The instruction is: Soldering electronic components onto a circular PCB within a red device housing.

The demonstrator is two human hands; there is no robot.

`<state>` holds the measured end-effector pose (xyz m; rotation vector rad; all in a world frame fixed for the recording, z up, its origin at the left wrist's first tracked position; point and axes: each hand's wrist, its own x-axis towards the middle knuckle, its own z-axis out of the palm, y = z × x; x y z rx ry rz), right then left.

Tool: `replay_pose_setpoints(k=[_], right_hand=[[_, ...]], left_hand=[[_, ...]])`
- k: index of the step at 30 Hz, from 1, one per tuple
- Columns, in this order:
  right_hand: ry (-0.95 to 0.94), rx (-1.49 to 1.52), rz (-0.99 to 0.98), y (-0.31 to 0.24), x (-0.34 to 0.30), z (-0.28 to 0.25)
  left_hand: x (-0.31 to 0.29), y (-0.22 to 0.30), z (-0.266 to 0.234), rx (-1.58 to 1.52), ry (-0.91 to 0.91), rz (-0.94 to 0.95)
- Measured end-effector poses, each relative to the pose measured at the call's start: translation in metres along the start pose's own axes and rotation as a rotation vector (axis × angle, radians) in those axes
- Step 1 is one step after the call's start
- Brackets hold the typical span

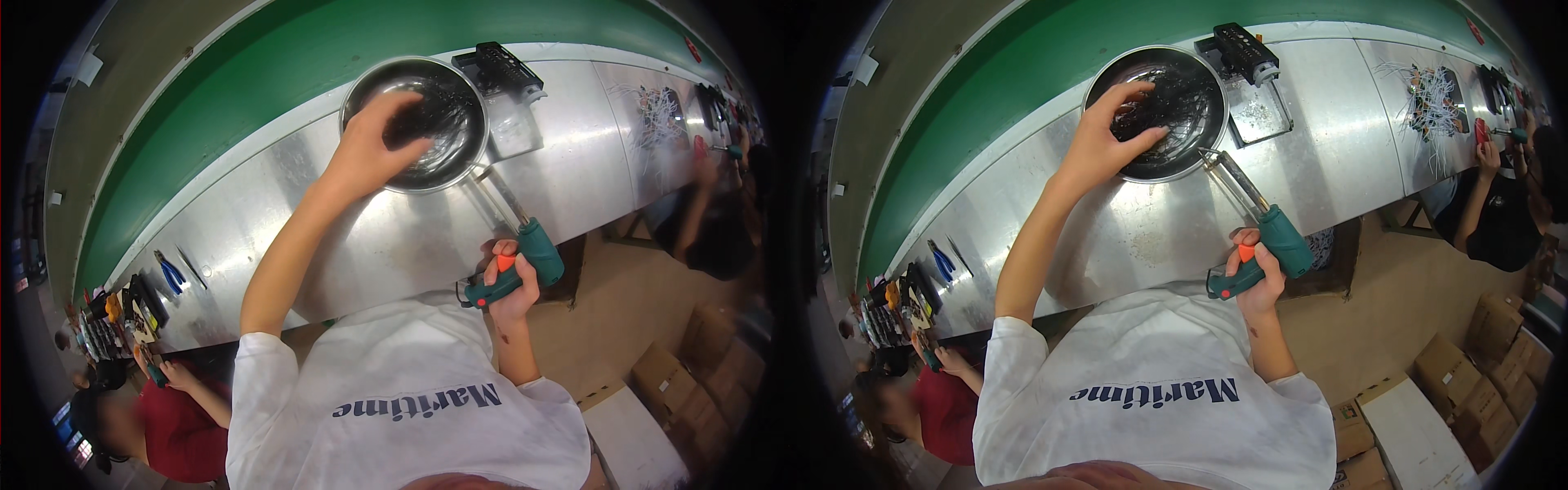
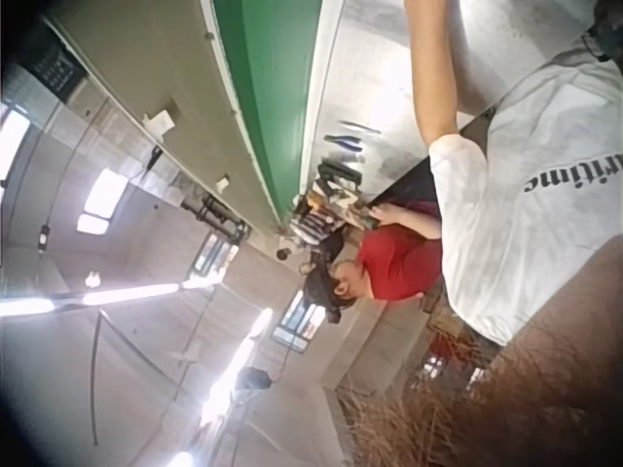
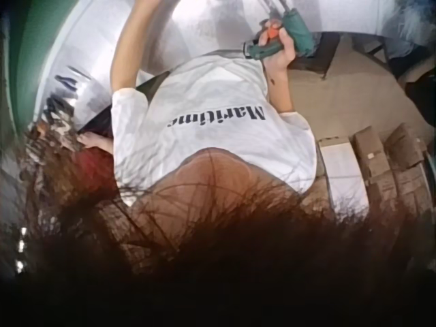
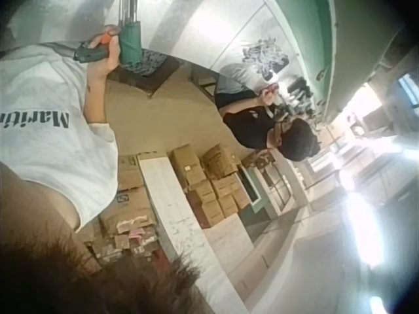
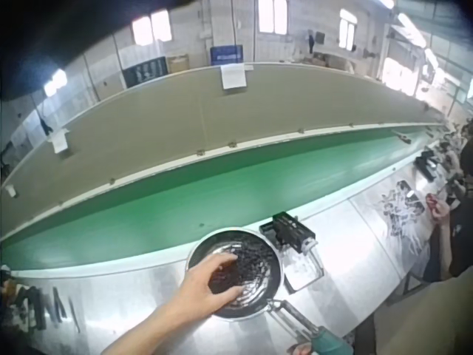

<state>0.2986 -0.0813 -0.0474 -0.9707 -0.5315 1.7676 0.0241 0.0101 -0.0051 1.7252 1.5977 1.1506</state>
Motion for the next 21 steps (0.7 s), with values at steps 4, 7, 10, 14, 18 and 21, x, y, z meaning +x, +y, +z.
replay_pose_setpoints(k=[4, 7, 10, 14, 18, 21], right_hand=[[0.001, 0.003, -0.004, 0.0, 0.0, 0.001], [-0.011, -0.015, -0.041, 0.002, 0.002, 0.001], [-0.014, -0.023, -0.066, 0.003, 0.002, 0.0], [0.004, -0.016, -0.03, 0.001, 0.0, 0.001], [0.001, -0.019, -0.029, 0.002, 0.0, 0.002], [-0.005, -0.025, -0.038, 0.001, 0.0, 0.002]], left_hand=[[-0.003, 0.0, -0.002, 0.061, -0.009, 0.076], [-0.007, -0.001, -0.005, 0.201, 0.033, 0.138], [-0.011, 0.003, -0.009, 0.257, 0.03, 0.164], [-0.015, 0.004, -0.014, 0.294, 0.075, 0.175], [-0.02, -0.003, -0.019, 0.337, 0.12, 0.187], [-0.024, -0.003, -0.021, 0.365, 0.147, 0.207]])
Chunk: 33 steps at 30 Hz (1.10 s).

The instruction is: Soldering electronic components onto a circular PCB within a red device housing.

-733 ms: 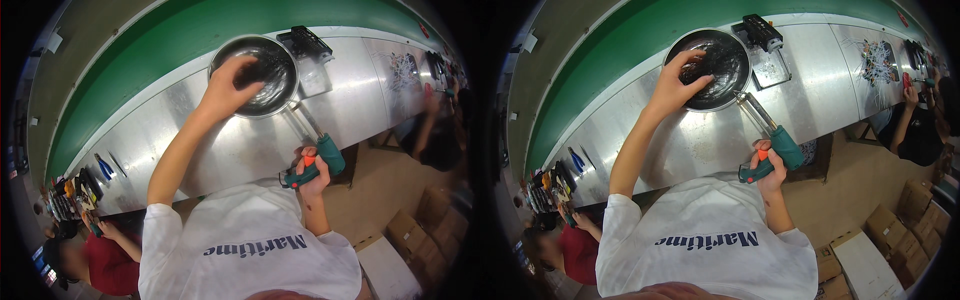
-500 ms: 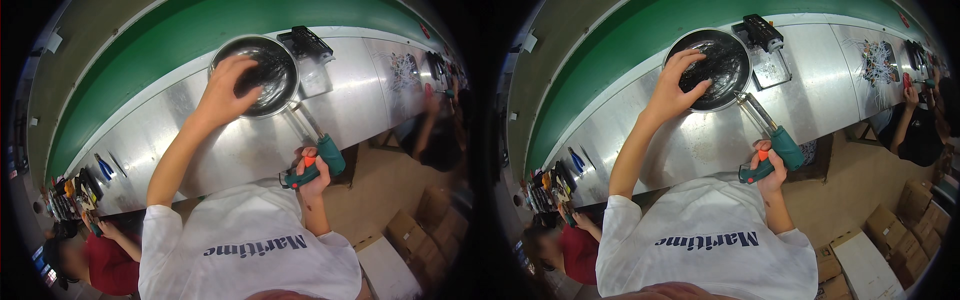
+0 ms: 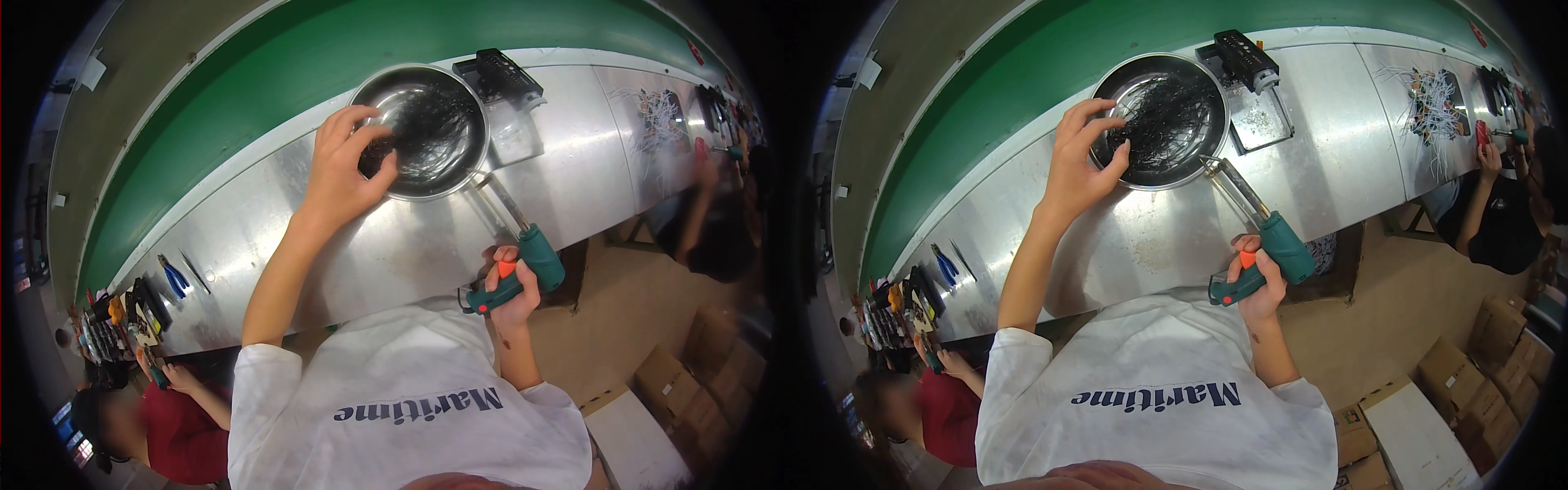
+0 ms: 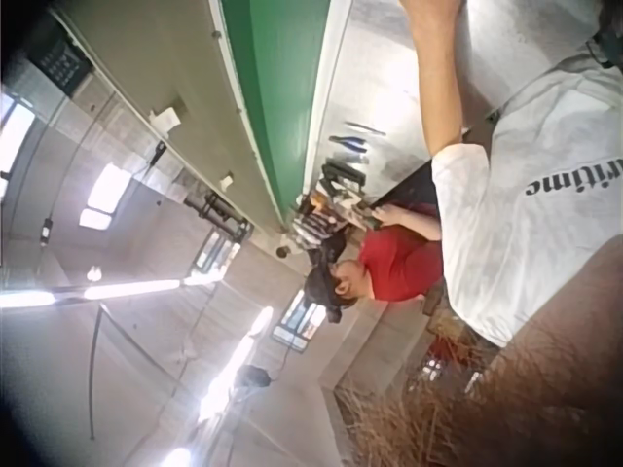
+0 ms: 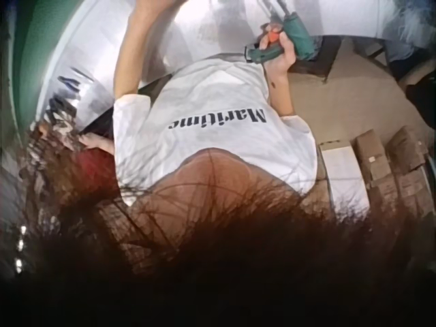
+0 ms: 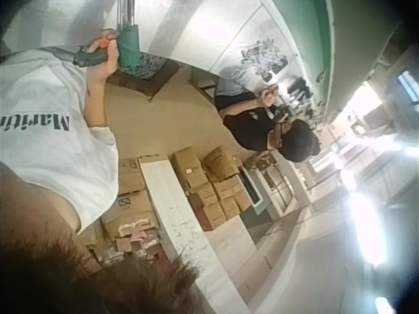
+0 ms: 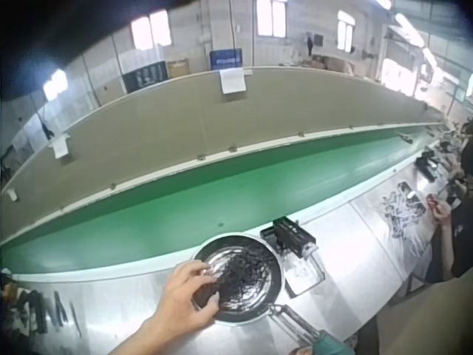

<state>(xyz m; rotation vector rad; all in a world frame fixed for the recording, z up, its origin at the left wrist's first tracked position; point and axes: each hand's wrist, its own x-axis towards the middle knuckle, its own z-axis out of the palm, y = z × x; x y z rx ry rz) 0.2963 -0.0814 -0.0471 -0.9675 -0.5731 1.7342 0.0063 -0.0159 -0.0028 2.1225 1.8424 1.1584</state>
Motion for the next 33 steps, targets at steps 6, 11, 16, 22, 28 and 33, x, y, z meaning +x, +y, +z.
replay_pose_setpoints(k=[6, 11, 16, 22, 28, 33], right_hand=[[0.0, 0.006, 0.017, -0.002, -0.001, 0.002], [-0.005, 0.002, 0.034, -0.003, -0.001, 0.002], [0.0, 0.001, 0.024, -0.001, 0.0, 0.001], [-0.01, 0.006, 0.032, -0.001, 0.0, -0.001], [0.006, -0.003, 0.051, -0.002, 0.0, -0.001], [0.001, -0.012, 0.03, -0.001, -0.001, -0.002]], left_hand=[[-0.017, -0.003, -0.004, 0.048, 0.03, -0.001], [-0.021, -0.007, -0.001, 0.056, 0.025, -0.013], [-0.021, -0.008, 0.003, 0.032, 0.019, -0.013], [-0.024, -0.006, 0.001, 0.003, 0.016, -0.031], [-0.029, -0.006, -0.002, -0.061, 0.012, -0.074], [-0.019, -0.002, 0.0, 0.062, 0.035, -0.101]])
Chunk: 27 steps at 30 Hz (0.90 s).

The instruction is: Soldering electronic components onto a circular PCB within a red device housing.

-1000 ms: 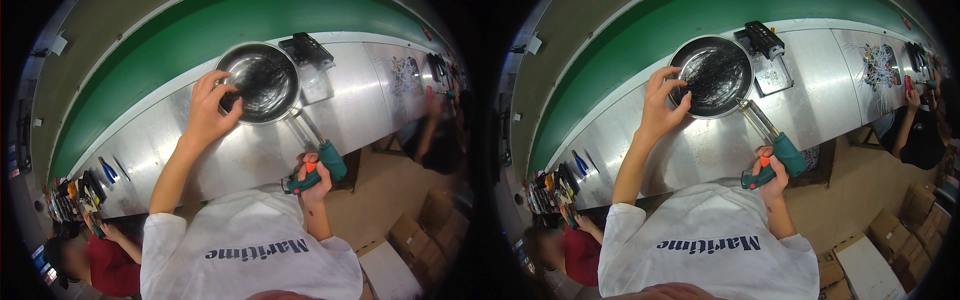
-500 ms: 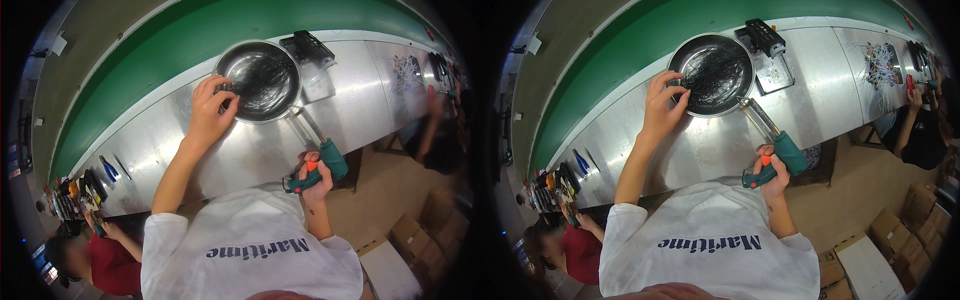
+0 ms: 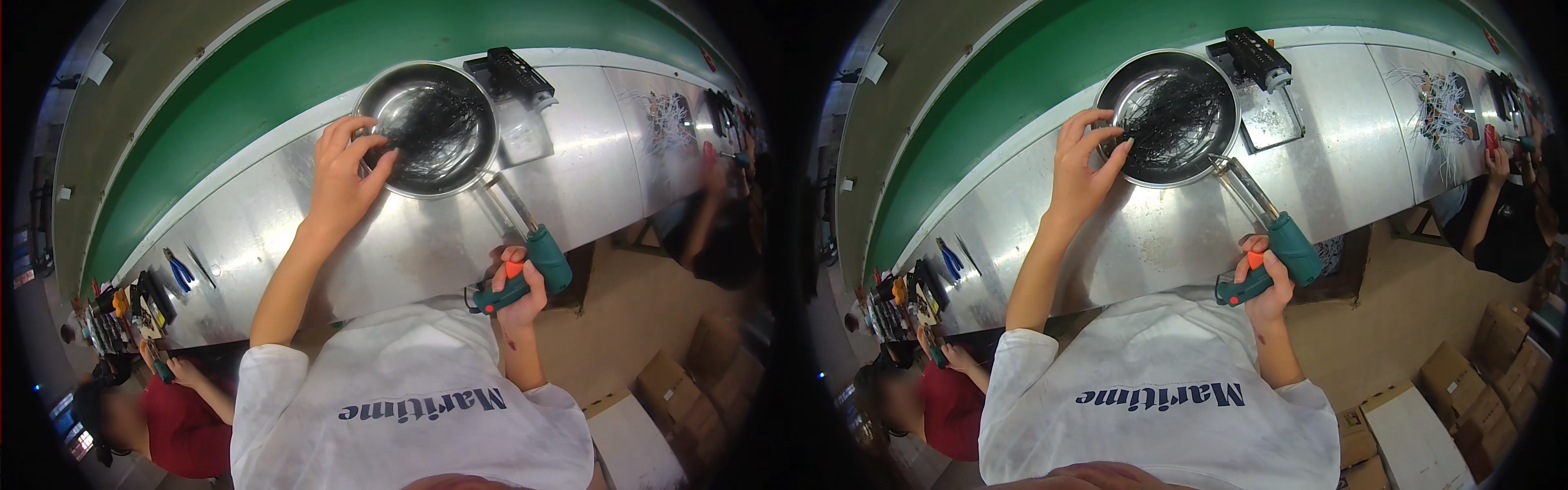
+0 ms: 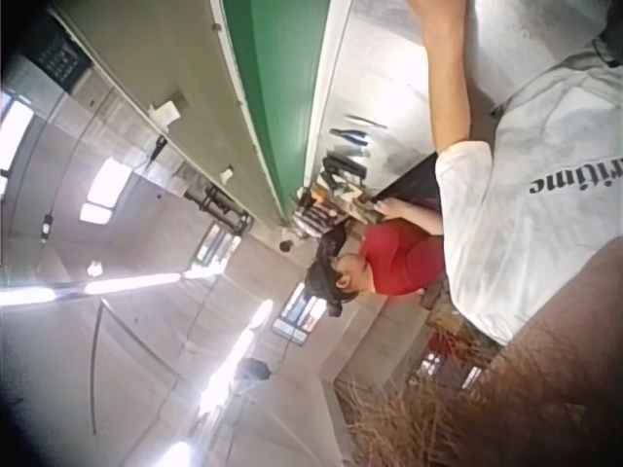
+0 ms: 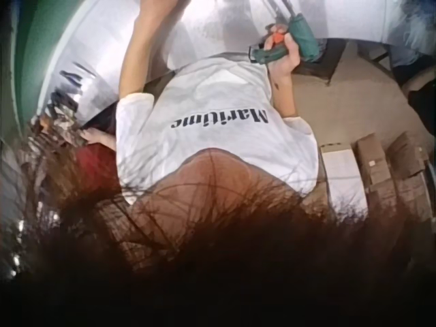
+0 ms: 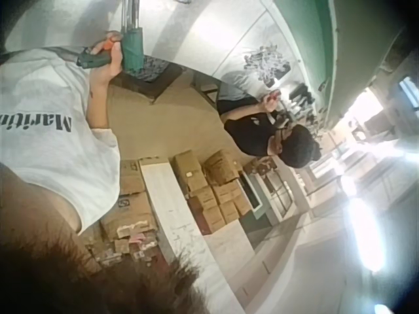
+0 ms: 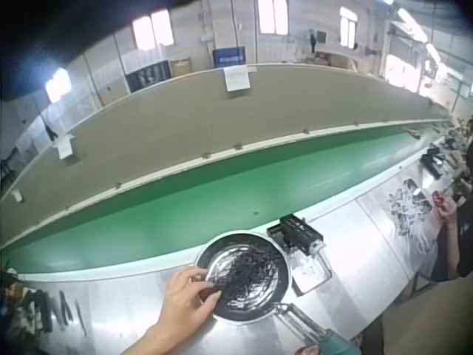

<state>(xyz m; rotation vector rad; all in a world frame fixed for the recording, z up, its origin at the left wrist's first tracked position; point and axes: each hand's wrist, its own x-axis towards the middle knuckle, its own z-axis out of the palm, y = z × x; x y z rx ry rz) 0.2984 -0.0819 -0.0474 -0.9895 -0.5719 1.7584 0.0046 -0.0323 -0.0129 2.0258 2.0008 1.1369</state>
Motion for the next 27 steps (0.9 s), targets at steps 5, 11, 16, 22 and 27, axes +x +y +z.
replay_pose_setpoints(k=[5, 11, 16, 22, 27], right_hand=[[-0.008, 0.004, -0.012, 0.002, 0.0, 0.0], [0.003, 0.001, 0.009, -0.001, 0.0, 0.002], [-0.018, -0.002, -0.015, 0.0, 0.001, 0.001], [-0.015, -0.002, -0.007, 0.001, 0.0, 0.001], [-0.001, 0.023, 0.03, 0.001, -0.001, 0.0]], left_hand=[[0.002, -0.002, 0.005, 0.007, -0.02, -0.009], [0.002, 0.001, -0.002, -0.156, -0.03, -0.158], [0.004, -0.002, -0.006, -0.183, -0.037, -0.159], [0.014, 0.001, -0.003, -0.078, -0.038, -0.091], [0.023, 0.004, -0.001, 0.03, -0.165, -0.058]])
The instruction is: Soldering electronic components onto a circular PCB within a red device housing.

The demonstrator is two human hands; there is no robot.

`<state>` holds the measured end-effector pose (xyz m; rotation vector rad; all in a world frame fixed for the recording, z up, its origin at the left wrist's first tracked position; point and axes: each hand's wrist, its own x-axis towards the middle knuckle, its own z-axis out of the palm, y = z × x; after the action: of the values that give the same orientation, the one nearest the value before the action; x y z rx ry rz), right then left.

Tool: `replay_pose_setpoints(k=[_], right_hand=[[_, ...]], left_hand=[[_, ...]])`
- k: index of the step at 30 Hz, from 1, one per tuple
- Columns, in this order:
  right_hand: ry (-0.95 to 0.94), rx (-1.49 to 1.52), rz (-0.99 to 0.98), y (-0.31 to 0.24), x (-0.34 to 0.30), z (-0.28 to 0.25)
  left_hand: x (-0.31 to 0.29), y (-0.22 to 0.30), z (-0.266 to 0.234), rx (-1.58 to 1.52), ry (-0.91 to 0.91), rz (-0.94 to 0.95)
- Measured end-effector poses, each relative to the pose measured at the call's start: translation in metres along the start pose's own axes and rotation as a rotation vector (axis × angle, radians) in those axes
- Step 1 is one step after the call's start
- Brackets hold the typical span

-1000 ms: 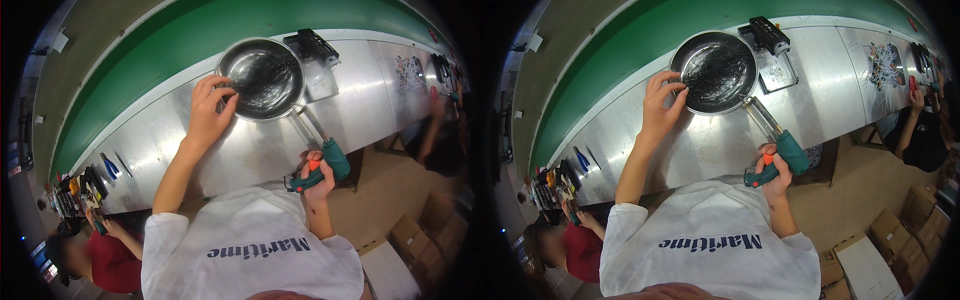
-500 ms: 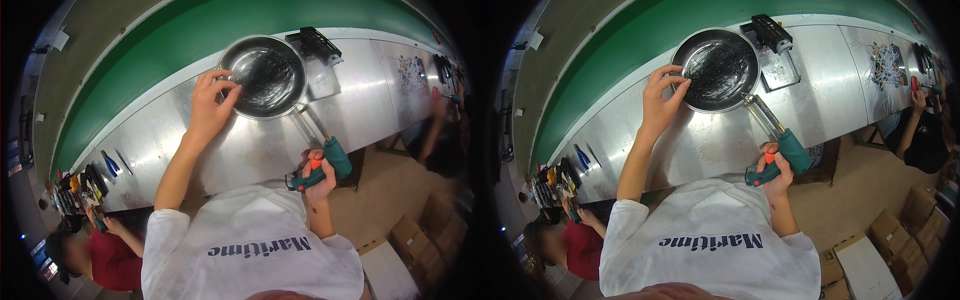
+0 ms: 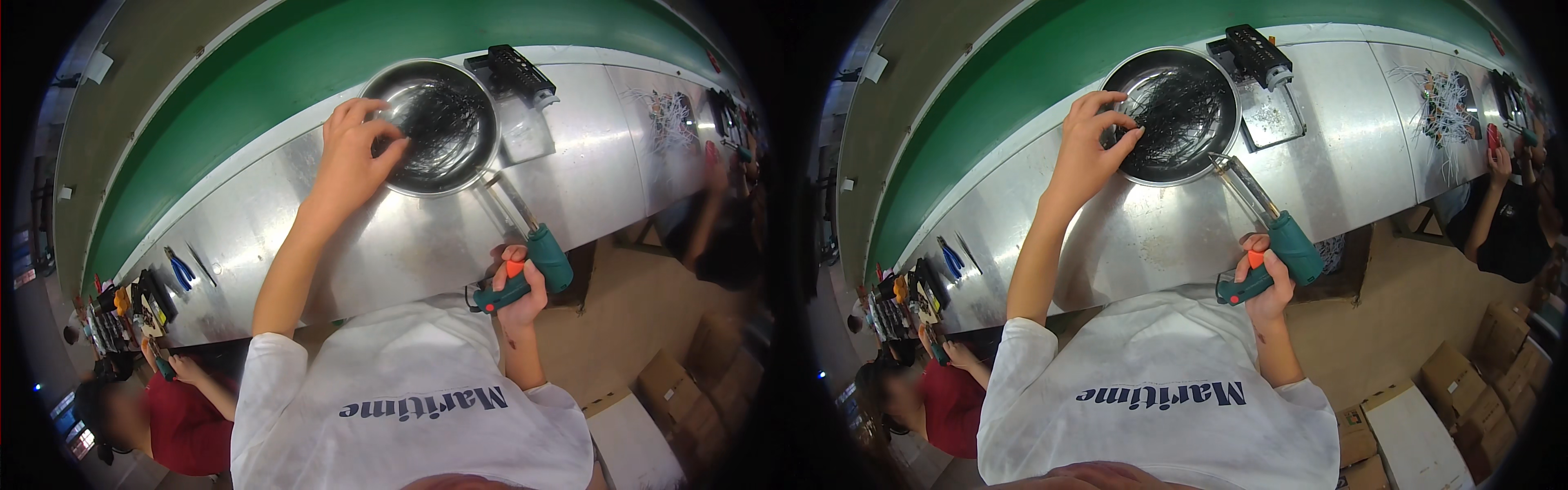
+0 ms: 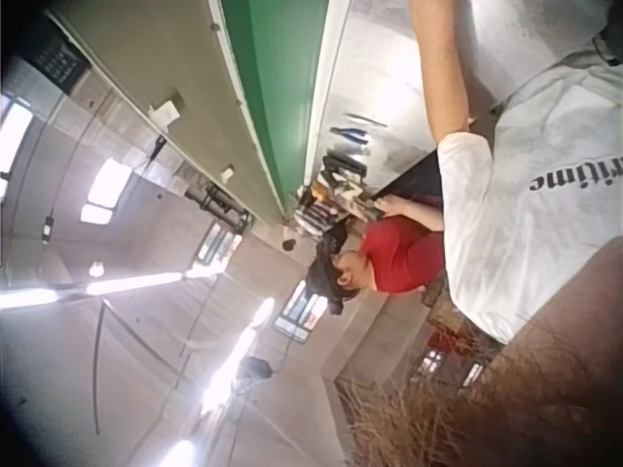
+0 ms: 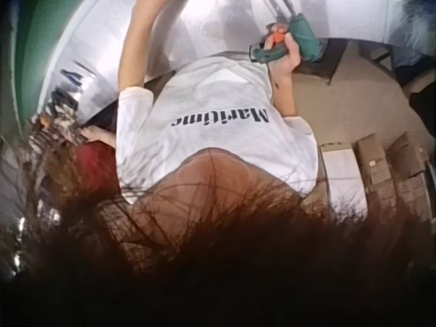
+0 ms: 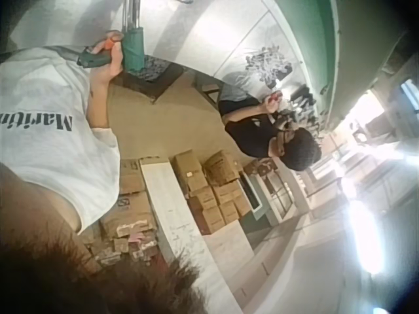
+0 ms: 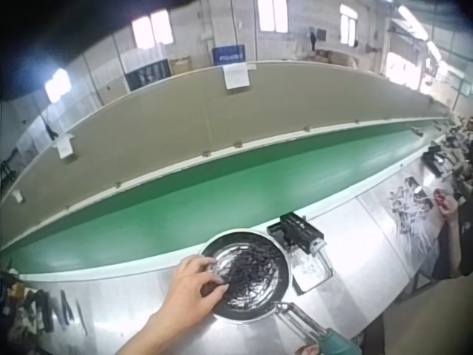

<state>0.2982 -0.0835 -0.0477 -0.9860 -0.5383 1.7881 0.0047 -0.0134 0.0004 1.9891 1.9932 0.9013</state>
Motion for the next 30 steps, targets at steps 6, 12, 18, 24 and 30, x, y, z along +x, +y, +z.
replay_pose_setpoints(k=[6, 12, 18, 24, 30], right_hand=[[-0.016, -0.02, -0.043, 0.001, 0.001, 0.0], [-0.007, -0.009, -0.007, -0.001, 0.001, 0.0], [-0.028, -0.016, -0.033, 0.001, 0.002, -0.001], [0.014, 0.074, -0.043, 0.002, 0.002, -0.002], [-0.018, -0.016, -0.01, 0.0, 0.002, 0.0]], left_hand=[[0.006, -0.001, -0.001, -0.059, -0.044, -0.04], [0.004, -0.004, -0.001, -0.044, -0.051, -0.04], [0.001, -0.002, -0.012, -0.093, -0.05, -0.072], [-0.007, -0.001, -0.029, -0.207, -0.013, -0.137], [-0.022, -0.004, -0.031, -0.557, 0.076, -0.231]])
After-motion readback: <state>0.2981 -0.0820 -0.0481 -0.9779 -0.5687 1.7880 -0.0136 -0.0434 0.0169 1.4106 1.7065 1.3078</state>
